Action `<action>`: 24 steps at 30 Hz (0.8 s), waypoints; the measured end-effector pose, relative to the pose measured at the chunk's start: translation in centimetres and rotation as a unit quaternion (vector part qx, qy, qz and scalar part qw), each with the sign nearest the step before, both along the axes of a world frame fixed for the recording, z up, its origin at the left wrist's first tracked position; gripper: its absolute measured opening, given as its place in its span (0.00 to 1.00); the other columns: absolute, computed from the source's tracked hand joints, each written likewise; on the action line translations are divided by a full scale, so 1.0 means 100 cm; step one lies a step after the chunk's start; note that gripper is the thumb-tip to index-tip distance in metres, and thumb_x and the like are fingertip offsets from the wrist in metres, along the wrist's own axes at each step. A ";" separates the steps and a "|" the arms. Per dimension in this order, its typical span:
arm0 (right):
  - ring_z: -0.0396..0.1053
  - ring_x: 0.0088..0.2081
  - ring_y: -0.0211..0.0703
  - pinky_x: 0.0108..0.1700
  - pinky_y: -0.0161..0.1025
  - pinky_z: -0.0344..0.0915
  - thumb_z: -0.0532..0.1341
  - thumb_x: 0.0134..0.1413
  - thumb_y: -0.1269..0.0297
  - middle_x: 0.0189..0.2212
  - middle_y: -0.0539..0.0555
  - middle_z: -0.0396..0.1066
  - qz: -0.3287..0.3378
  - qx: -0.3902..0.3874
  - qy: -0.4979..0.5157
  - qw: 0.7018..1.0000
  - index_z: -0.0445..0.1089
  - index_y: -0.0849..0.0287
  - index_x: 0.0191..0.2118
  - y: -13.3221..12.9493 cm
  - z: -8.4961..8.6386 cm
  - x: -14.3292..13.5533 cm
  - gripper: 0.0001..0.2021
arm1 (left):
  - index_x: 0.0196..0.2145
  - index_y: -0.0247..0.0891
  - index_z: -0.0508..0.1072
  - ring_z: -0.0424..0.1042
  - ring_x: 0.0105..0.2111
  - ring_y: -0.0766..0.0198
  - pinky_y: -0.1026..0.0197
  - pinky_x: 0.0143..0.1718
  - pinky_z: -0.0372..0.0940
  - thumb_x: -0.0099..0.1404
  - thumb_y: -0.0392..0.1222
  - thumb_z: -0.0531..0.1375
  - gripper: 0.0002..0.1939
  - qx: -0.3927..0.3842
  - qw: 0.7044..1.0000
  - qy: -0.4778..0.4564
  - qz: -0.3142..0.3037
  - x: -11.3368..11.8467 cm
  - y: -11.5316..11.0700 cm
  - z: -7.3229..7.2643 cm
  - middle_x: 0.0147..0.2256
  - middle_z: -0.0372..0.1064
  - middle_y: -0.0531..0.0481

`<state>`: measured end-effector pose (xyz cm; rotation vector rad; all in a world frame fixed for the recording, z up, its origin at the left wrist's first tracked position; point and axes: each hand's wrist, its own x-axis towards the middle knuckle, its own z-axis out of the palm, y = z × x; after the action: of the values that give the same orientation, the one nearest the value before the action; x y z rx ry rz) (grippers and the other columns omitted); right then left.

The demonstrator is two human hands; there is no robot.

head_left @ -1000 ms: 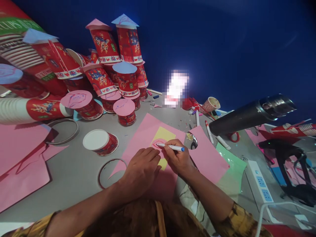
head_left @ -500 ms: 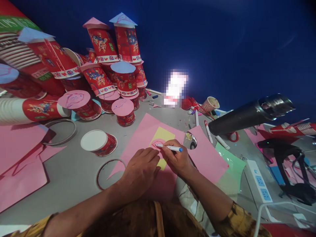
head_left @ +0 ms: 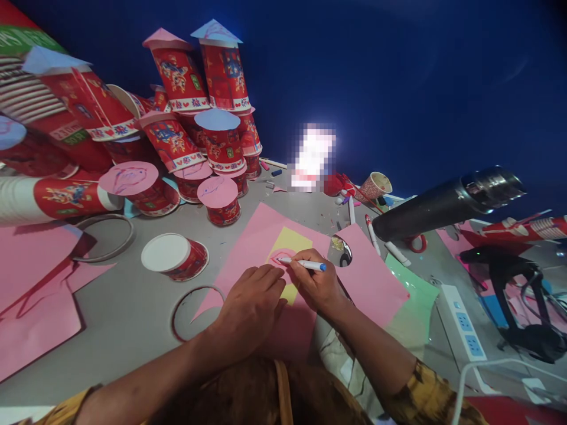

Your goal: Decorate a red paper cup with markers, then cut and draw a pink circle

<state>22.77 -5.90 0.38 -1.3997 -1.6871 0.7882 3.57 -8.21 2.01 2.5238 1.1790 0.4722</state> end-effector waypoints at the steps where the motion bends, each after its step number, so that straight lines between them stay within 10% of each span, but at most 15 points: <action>1: 0.77 0.33 0.42 0.37 0.36 0.72 0.62 0.66 0.57 0.33 0.52 0.80 0.002 0.000 0.000 1.000 0.76 0.55 0.37 0.000 0.000 0.000 0.09 | 0.41 0.38 0.74 0.76 0.51 0.47 0.43 0.53 0.73 0.64 0.27 0.64 0.10 0.001 1.000 0.002 0.000 0.000 0.000 0.000 0.49 0.78 0.41; 24: 0.77 0.35 0.42 0.39 0.36 0.73 0.61 0.67 0.55 0.35 0.53 0.80 0.009 -0.001 -0.006 1.000 0.76 0.56 0.38 0.001 0.000 0.000 0.12 | 0.41 0.36 0.74 0.78 0.50 0.46 0.42 0.51 0.75 0.63 0.26 0.63 0.10 0.023 1.000 -0.010 0.001 0.000 0.000 -0.002 0.48 0.79 0.41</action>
<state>22.80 -5.83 0.37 -1.3954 -1.7116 0.7932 3.60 -8.17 1.84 2.5514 1.1762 0.5305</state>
